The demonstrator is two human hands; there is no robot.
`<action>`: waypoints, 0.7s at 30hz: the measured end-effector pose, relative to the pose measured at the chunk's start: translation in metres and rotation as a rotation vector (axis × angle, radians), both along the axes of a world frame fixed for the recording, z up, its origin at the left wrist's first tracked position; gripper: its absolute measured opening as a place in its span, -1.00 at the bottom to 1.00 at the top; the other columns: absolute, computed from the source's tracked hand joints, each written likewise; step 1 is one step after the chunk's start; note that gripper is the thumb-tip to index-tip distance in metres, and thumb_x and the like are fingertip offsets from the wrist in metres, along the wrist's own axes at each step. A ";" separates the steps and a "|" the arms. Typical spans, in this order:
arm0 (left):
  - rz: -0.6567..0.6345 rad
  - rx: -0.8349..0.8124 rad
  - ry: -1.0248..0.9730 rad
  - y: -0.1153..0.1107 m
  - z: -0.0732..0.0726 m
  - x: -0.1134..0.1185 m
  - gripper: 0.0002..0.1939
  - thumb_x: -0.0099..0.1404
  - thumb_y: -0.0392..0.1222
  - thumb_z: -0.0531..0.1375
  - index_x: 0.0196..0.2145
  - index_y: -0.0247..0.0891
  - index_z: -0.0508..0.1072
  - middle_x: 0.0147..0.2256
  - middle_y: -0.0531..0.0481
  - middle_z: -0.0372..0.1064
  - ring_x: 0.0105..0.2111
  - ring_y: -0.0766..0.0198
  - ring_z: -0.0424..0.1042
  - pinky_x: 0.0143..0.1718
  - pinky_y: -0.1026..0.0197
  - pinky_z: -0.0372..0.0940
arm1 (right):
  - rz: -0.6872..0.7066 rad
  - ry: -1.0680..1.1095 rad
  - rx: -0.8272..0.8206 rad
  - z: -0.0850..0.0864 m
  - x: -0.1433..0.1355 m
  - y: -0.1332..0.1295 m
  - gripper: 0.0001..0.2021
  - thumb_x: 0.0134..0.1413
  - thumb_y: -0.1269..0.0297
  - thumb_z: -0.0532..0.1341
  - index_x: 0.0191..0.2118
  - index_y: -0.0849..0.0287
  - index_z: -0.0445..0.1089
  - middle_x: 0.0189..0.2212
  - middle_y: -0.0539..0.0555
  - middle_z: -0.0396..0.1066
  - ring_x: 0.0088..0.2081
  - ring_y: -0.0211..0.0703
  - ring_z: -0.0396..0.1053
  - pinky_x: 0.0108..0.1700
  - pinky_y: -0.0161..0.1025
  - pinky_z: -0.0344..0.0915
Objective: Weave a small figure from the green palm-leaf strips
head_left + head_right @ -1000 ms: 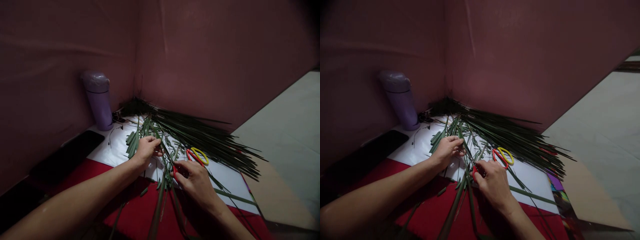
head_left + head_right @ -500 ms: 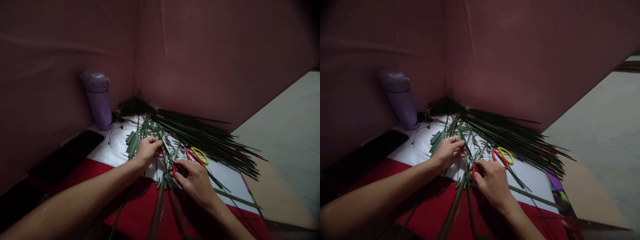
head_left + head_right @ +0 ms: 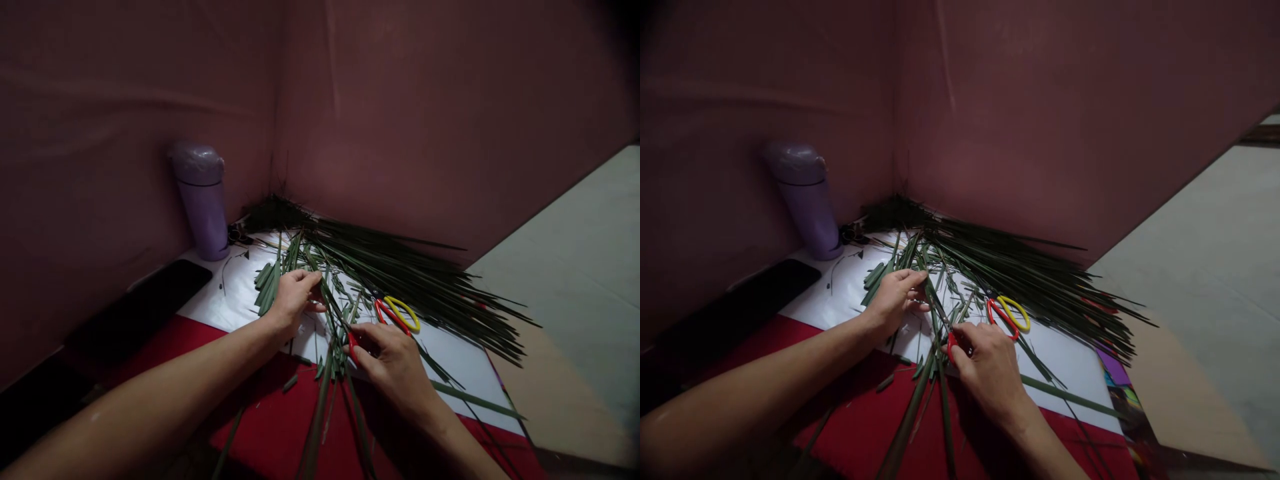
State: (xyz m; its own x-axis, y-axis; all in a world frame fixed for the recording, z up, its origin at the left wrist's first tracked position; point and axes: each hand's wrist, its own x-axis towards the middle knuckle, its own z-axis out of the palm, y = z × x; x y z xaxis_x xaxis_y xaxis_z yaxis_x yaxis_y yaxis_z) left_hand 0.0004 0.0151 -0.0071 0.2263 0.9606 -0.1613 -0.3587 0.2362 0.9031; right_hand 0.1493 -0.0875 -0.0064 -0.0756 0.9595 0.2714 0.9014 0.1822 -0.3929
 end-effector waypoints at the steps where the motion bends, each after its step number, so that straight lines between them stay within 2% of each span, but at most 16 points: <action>1: 0.003 -0.001 0.003 0.000 0.000 0.000 -0.82 0.03 -0.17 0.17 -0.54 -0.34 0.28 -0.59 0.03 0.25 -0.63 0.37 0.30 -0.68 0.29 0.28 | 0.000 0.004 0.004 0.000 0.000 0.000 -0.83 -0.08 0.40 0.17 -0.29 0.09 0.40 -0.42 0.01 0.43 -0.36 -0.13 0.31 -0.27 -0.24 0.16; 8: -0.023 -0.034 0.040 -0.001 0.001 0.002 -0.87 0.03 -0.26 0.16 -0.56 -0.33 0.24 -0.63 0.03 0.26 -0.66 0.31 0.35 -0.68 0.29 0.27 | -0.003 -0.042 0.024 -0.001 0.000 0.001 -0.86 -0.08 0.38 0.17 -0.32 0.09 0.40 -0.48 0.01 0.40 -0.40 -0.14 0.30 -0.31 -0.25 0.15; 21: -0.055 -0.006 0.069 -0.003 -0.003 0.003 -0.87 0.05 -0.29 0.14 -0.57 -0.34 0.24 -0.66 0.03 0.26 -0.67 0.33 0.35 -0.67 0.30 0.28 | 0.000 0.001 0.006 -0.002 0.001 0.000 -0.81 -0.07 0.38 0.16 -0.26 0.09 0.40 -0.41 0.03 0.43 -0.35 -0.13 0.32 -0.26 -0.25 0.17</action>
State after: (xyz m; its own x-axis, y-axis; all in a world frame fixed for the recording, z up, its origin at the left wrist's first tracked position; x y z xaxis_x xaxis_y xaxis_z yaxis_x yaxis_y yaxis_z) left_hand 0.0036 0.0124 -0.0100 0.2672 0.9459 -0.1838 -0.2821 0.2592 0.9237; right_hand 0.1500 -0.0870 -0.0086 -0.0752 0.9578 0.2775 0.9010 0.1845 -0.3927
